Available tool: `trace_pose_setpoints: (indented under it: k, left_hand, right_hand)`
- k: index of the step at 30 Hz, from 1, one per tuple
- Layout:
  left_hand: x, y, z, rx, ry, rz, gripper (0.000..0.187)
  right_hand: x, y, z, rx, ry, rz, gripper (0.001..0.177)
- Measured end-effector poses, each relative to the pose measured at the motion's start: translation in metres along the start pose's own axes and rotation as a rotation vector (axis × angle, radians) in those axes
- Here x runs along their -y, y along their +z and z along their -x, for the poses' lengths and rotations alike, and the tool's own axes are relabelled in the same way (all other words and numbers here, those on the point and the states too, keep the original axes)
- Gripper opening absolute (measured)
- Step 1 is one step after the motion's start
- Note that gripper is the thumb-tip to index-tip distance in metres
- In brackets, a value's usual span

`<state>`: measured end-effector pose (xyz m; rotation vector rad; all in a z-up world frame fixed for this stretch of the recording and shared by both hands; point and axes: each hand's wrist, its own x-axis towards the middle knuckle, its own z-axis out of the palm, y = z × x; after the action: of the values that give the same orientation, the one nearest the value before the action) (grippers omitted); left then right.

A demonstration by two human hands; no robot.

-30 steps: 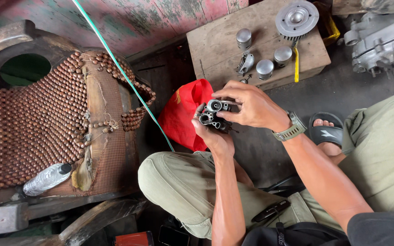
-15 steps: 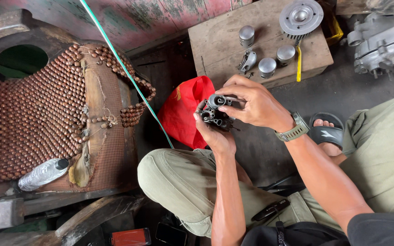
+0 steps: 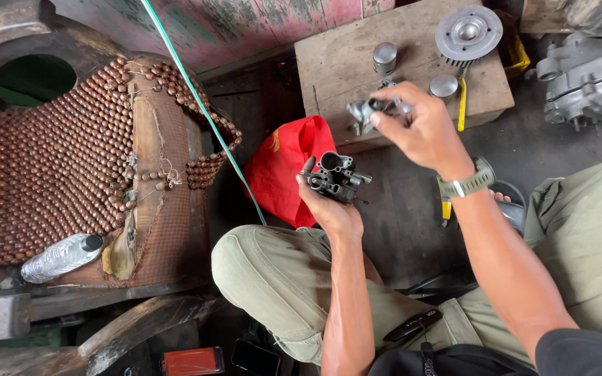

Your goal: The person holds a small metallic engine component and uses a screwdriver to adjust or remove internal parts. The person repeatedly inserts and turns the screwdriver inside the component while seated on the floor.

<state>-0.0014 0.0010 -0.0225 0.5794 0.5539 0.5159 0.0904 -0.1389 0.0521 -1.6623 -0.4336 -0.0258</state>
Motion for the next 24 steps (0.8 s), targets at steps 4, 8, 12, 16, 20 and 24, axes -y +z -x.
trace_pose_setpoints:
  k: [4,8,12,16,20,24]
  left_hand:
    - [-0.002,-0.006,-0.004,-0.041,-0.023,0.017,0.053]
    - [-0.013,0.008,0.004,-0.070,-0.030,-0.036,0.054]
    - [-0.021,0.019,0.010,-0.113,-0.036,-0.029,0.058]
    - [-0.022,0.017,0.013,-0.207,-0.019,-0.047,0.059]
    - [-0.019,0.014,0.015,-0.266,-0.078,0.017,0.060]
    - [-0.003,0.003,0.010,-0.243,-0.149,0.072,0.056]
  right_hand:
    - [-0.062,0.006,-0.026,-0.047,0.128,0.114,0.032]
    - [-0.128,0.021,-0.062,0.032,0.198,0.403,0.033]
    - [-0.153,0.045,-0.088,0.260,0.328,0.742,0.041]
    - [-0.229,0.067,-0.117,0.361,0.350,0.984,0.040]
    - [-0.256,0.078,-0.115,0.469,0.179,1.162,0.043]
    - [-0.233,0.083,-0.110,0.440,0.133,1.272,0.036]
